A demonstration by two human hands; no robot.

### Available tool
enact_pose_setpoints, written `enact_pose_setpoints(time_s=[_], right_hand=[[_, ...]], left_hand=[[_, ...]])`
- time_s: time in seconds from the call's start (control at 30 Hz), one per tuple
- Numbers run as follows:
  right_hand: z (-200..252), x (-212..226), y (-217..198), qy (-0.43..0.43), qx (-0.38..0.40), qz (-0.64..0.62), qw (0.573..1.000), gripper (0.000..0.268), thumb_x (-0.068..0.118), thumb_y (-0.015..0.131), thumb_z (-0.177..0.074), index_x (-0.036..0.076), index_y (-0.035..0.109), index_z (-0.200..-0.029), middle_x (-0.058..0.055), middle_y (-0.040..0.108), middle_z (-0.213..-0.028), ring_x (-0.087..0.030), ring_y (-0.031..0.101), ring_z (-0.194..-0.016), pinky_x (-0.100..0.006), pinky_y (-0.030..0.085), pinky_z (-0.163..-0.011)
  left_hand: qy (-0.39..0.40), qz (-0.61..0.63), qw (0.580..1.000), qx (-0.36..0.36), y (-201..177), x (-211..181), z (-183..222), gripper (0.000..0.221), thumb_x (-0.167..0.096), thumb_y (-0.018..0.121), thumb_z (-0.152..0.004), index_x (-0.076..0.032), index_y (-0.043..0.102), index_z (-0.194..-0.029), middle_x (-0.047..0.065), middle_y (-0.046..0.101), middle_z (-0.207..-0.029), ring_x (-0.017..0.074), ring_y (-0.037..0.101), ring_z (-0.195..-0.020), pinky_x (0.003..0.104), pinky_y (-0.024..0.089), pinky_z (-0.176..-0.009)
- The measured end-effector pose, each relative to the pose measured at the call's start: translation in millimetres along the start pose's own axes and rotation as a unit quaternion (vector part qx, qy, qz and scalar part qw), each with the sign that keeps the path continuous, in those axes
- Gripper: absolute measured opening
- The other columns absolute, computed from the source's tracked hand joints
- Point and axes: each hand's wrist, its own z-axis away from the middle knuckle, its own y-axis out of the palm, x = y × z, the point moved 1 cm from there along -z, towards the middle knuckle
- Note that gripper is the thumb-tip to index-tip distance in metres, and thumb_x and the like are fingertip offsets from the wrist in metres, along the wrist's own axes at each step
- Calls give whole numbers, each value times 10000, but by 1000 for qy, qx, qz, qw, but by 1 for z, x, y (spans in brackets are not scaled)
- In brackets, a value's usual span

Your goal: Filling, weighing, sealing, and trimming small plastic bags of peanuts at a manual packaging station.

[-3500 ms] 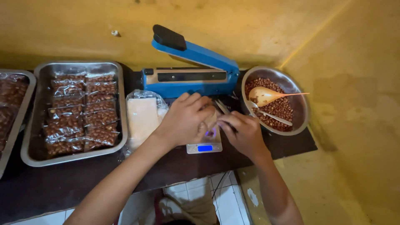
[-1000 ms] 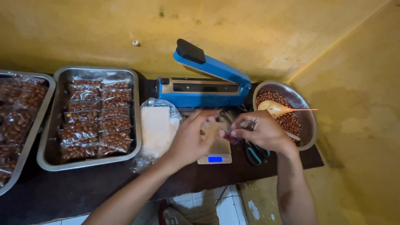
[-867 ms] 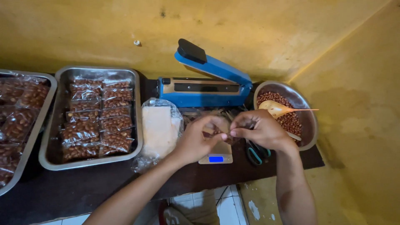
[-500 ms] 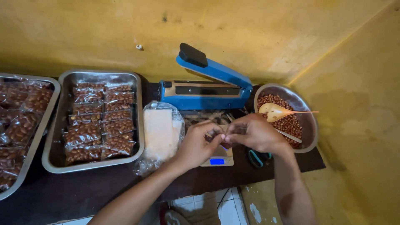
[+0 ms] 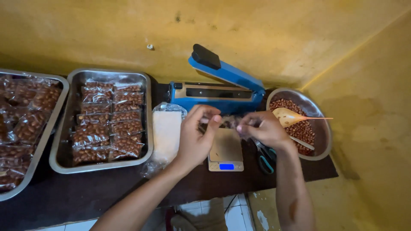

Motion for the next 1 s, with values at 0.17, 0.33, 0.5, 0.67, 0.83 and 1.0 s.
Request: enact_pose_setpoints(time_s=[0.17, 0.33, 0.5, 0.67, 0.83, 1.0], right_hand=[[1, 18, 14, 11, 45, -13, 999, 63, 47, 846, -801, 68, 789, -786, -61, 752, -634, -162, 721, -613, -325, 581, -627], [1, 37, 19, 10, 75, 16, 997, 84, 3, 797, -814, 63, 776, -760, -56, 760, -640, -158, 721, -635, -349, 578, -629], [-2, 3, 22, -61, -100, -168, 979, 421, -34, 862, -730, 8, 746, -1133, -166, 784, -963, -178, 703, -590, -264, 560, -495], [-10, -6, 58, -151, -116, -236, 953, 225, -15, 813, -832, -10, 780, -1054, -194, 779, -1007, -88, 548, -427, -215, 453, -380], [-14, -24, 74, -149, -194, -313, 918, 174, -50, 782, -841, -79, 769, -1013, -252, 770, -949, -219, 714, -531, -300, 594, -452], [-19, -3, 71, -144, -181, -373, 899, 146, -2, 728, -912, -137, 729, -969, -302, 739, -1013, -354, 785, -765, -460, 686, -638]], left_hand=[[-29, -73, 986, 145, -1, -15, -3, 366, -230, 731, -924, 13, 696, -1195, 227, 659, -1108, 478, 640, -1092, 535, 527, -936], [-72, -63, 978, 185, 4, 12, 3, 89, -106, 776, -861, -57, 759, -933, 171, 759, -834, 389, 747, -844, 426, 592, -726], [-48, 44, 998, 12, -2, 30, -5, 65, -104, 796, -900, -115, 801, -836, 43, 736, -772, 133, 688, -756, 260, 532, -668], [-19, 42, 999, -9, -1, 24, -6, 64, -130, 815, -896, -81, 804, -856, 72, 678, -828, 150, 647, -792, 263, 503, -692], [15, -5, 1000, -3, -6, 13, -10, 54, -97, 770, -921, -69, 773, -875, 87, 673, -1001, 228, 666, -925, 281, 517, -721], [42, -13, 999, -5, -13, -3, -17, 29, -56, 774, -911, -34, 770, -893, 113, 654, -1059, 262, 679, -997, 288, 575, -753]])
